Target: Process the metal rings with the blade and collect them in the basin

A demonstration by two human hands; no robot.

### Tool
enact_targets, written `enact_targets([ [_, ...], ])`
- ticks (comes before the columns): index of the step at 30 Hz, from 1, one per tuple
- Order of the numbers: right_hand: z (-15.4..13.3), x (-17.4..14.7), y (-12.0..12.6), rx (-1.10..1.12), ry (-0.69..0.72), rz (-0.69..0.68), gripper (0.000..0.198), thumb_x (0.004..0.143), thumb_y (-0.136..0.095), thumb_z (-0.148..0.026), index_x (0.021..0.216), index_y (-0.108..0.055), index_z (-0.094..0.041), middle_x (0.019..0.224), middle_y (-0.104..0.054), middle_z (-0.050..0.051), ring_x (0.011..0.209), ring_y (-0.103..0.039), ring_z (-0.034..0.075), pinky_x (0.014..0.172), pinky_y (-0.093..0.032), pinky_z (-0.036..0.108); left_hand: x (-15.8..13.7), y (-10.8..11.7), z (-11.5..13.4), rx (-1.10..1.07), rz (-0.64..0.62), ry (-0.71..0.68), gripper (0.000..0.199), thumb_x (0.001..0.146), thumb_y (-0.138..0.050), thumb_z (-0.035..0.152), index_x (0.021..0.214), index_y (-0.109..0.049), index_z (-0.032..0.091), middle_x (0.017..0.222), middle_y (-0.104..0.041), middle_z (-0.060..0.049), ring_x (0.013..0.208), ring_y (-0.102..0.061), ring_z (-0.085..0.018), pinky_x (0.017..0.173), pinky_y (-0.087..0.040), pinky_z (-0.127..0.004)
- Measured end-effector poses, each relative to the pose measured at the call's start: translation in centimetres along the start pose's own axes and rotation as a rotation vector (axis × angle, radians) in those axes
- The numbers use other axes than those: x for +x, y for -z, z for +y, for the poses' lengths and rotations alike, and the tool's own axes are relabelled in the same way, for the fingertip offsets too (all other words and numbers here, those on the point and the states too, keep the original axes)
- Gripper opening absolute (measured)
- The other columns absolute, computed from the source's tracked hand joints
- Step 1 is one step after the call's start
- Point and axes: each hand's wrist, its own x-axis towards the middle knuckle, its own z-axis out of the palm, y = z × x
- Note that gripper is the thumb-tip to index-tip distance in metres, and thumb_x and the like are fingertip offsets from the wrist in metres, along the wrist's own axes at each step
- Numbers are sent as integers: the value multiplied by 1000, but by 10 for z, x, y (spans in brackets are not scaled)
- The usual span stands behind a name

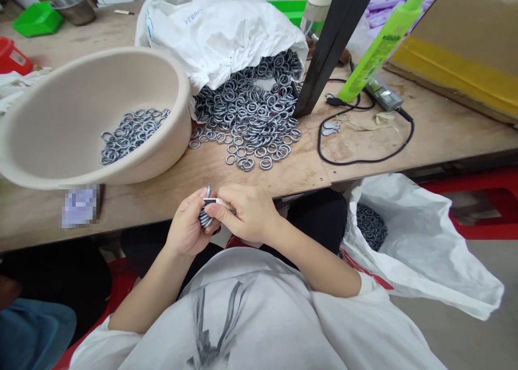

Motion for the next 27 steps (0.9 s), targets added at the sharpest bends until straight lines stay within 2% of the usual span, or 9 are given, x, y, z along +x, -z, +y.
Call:
enact_targets([
  [5, 2, 1, 0, 33, -34, -80, 51, 101, -41, -53, 71, -62, -18, 65, -57, 1, 62, -49, 13, 59, -30, 27, -1, 4, 0, 46, -14, 8, 44, 71, -81, 48, 67, -50, 17, 51, -44, 7, 38, -31, -3, 33, -26, -14],
  [7, 10, 5, 2, -16, -93, -47, 51, 101, -40, -54, 71, -61, -19, 64, -57, 1, 61, -49, 13, 59, -29, 27, -5, 8, -3, 83, -60, 17, 43, 74, -79, 48, 65, -50, 17, 51, -45, 5, 39, -33, -3, 34, -26, -14],
  [10, 26, 17, 7, -276, -278, 86, 51, 102, -37, -53, 72, -59, -19, 63, -56, 1, 59, -48, 15, 58, -26, 28, -13, 15, -7, 149, -154, 88, 44, 79, -74, 47, 61, -50, 15, 52, -47, 3, 41, -37, -4, 36, -27, -15],
  [12, 33, 28, 8, -470, -337, 87, 43, 101, -42, -52, 86, -64, -18, 77, -65, 5, 68, -55, 18, 59, -27, 29, -15, 18, -7, 140, -134, 99, 42, 80, -73, 45, 62, -51, 15, 53, -48, 2, 41, -38, -4, 36, -27, -15],
  [15, 37, 47, 6, -706, -350, -14, 33, 97, -55, -47, 110, -66, -18, 107, -68, 12, 85, -62, 24, 63, -31, 30, -11, 23, -1, 99, -57, 37, 30, 80, -73, 41, 77, -62, 14, 56, -53, 3, 38, -38, -4, 34, -27, -15],
  [18, 36, 61, 3, -819, -371, -82, 27, 98, -53, -36, 115, -66, -19, 115, -66, 14, 90, -64, 27, 63, -34, 31, -6, 29, 8, 79, -19, -13, 26, 80, -69, 32, 101, -66, 16, 61, -58, 3, 38, -42, -6, 33, -29, -15],
  [20, 35, 64, 2, -821, -362, -67, 26, 100, -48, -32, 116, -66, -20, 116, -65, 13, 92, -64, 27, 63, -35, 32, -4, 31, 12, 49, 22, -26, 22, 77, -66, 27, 97, -65, 17, 63, -59, 2, 40, -46, -7, 32, -29, -15],
  [23, 36, 62, 1, -808, -359, -50, 27, 100, -47, -33, 115, -66, -20, 114, -65, 13, 92, -64, 27, 62, -35, 33, -2, 31, 15, -4, 63, 21, 18, 75, -66, 31, 82, -60, 16, 65, -58, 2, 42, -48, -7, 32, -29, -15],
  [27, 42, 58, -1, -782, -375, -53, 25, 98, -49, -29, 113, -67, -19, 111, -66, 13, 93, -63, 27, 62, -35, 32, -2, 26, 16, -32, 41, 63, 37, 74, -75, 46, 76, -54, 16, 67, -55, 4, 43, -46, -5, 31, -26, -12],
])
